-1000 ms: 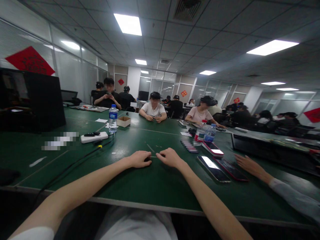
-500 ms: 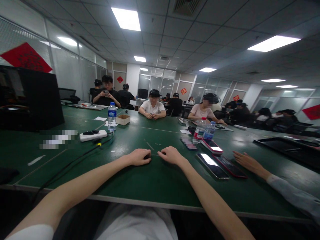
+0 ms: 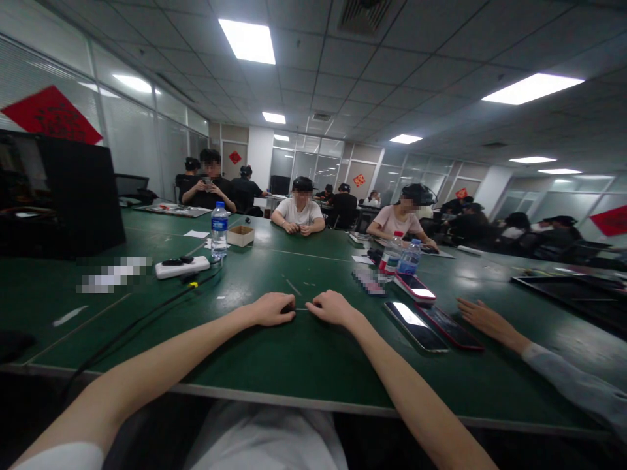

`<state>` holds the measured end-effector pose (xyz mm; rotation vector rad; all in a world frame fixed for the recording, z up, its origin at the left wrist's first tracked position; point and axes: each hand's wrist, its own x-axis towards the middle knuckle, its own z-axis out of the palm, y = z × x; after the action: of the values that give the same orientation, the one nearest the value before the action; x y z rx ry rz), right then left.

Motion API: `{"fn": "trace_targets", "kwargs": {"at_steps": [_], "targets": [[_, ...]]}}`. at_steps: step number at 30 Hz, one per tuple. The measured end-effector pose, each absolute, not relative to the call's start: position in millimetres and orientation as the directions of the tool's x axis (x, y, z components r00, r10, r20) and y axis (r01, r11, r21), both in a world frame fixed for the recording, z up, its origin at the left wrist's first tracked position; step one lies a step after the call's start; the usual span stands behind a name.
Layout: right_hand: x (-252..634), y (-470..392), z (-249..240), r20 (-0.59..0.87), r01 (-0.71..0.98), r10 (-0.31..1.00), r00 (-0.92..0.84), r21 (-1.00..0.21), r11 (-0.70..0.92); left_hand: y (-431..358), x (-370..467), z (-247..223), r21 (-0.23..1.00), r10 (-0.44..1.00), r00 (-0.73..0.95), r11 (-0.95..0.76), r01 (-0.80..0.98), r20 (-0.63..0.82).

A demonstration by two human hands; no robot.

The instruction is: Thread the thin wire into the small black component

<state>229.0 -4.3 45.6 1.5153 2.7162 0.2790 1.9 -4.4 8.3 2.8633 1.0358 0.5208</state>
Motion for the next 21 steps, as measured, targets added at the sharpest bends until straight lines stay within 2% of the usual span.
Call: {"fn": "trace_targets", "kwargs": {"at_steps": [13,21], "targets": [[228.3,-7.6,48.9,0.06,0.827,0.827,-0.559,0.101,0.552,-3.9,-0.1,7.8,0.179,0.634,0.722,-0.772,0.61,0.278],[228.5,-7.5,47.8,0.088,0.828,0.826,-0.556,0.139,0.543,-1.8,-0.8,5.4,0.171,0.632,0.722,-0.773,0.611,0.283]]}}
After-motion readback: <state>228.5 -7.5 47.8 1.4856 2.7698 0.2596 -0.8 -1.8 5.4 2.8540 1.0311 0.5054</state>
